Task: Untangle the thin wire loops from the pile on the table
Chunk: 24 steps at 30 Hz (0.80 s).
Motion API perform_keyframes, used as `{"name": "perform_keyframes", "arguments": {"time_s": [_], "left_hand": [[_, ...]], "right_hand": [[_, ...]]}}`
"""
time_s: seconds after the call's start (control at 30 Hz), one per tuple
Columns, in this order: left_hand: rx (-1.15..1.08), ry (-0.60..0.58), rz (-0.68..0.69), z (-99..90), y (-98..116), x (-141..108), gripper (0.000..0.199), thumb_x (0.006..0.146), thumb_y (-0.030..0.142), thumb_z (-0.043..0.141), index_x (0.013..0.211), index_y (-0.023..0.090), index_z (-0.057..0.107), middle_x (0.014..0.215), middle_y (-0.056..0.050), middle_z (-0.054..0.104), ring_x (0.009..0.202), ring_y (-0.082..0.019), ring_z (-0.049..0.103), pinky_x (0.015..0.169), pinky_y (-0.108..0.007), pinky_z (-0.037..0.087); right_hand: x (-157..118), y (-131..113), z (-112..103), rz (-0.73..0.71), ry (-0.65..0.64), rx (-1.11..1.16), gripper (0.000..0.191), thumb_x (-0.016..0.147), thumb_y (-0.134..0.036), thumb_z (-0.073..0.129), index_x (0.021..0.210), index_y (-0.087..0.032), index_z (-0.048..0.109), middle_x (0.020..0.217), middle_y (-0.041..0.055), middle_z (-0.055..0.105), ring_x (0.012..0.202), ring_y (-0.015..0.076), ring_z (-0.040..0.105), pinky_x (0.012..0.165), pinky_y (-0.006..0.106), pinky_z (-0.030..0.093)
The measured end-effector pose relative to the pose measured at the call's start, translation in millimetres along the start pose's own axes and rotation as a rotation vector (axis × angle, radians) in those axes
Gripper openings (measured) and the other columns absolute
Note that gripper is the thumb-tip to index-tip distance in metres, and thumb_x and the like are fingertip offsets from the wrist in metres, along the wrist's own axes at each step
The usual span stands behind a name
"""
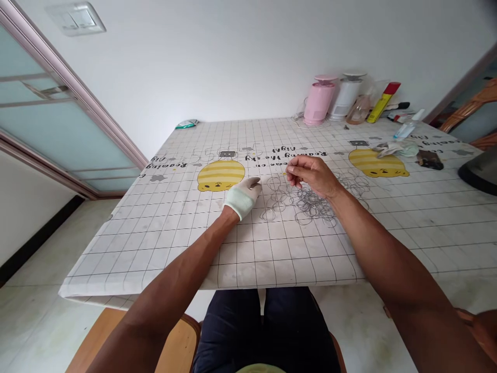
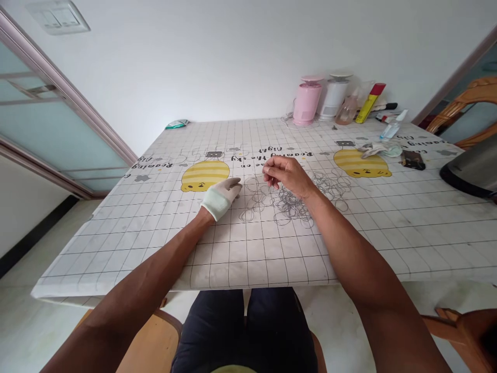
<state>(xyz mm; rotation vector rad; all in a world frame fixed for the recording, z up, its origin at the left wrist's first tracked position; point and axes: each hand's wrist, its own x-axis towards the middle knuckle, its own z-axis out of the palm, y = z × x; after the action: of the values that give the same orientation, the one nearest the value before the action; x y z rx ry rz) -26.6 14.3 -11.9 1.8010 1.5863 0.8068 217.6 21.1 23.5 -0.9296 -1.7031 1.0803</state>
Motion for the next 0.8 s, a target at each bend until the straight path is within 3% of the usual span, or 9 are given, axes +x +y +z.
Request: {"name": "perform_keyframes", "arguments": {"time_s": [0.13,0.37,0.67,0.8], "left_hand": [[-0.129,-0.072,-0.007,-0.1,5,-3,0.046,0.094,0.035,0.056,0.136,0.021,0.070,0.088,-0.003,0.079,0.082,-0.019,0.074,0.085,-0.027,0.055],[-0.144,-0.088,-0.056,1.5,10,-6,0.048,0.094,0.034,0.057,0.138,0.019,0.068,0.084,-0.003,0.077,0.080,-0.019,0.073,0.081,-0.028,0.056],[-0.104,-0.078,-0.061,0.1,13,-9,0.048,0.094,0.035,0.057,0.138,0.020,0.069,0.083,-0.003,0.078,0.080,-0.020,0.073,0.080,-0.028,0.055],[-0.108,-0.068,-0.050,-4.6,18,-11,0.048,0.094,0.041,0.060,0.135,0.020,0.071,0.095,-0.004,0.079,0.082,-0.019,0.073,0.084,-0.028,0.055]], "right_hand": [[-1,-2,3,-0.021,0.001,-0.158,0.028,0.092,-0.050,0.071,0.087,-0.022,0.070,0.081,0.0044,0.073,0.065,0.0164,0.064,0.056,0.032,0.051],[-5,-6,7,-0.082,0.041,-0.415,0.022,0.093,-0.044,0.070,0.088,-0.024,0.077,0.080,0.0027,0.074,0.066,0.0175,0.065,0.062,0.034,0.053],[-5,-16,-1,-0.139,0.112,-0.204,0.026,0.090,-0.047,0.075,0.086,-0.021,0.075,0.081,0.0059,0.074,0.069,0.0184,0.068,0.062,0.035,0.058],[-5,-16,3,-0.127,0.132,-0.065,0.028,0.088,-0.049,0.079,0.086,-0.021,0.075,0.083,0.0068,0.074,0.071,0.0202,0.070,0.060,0.035,0.059]]}}
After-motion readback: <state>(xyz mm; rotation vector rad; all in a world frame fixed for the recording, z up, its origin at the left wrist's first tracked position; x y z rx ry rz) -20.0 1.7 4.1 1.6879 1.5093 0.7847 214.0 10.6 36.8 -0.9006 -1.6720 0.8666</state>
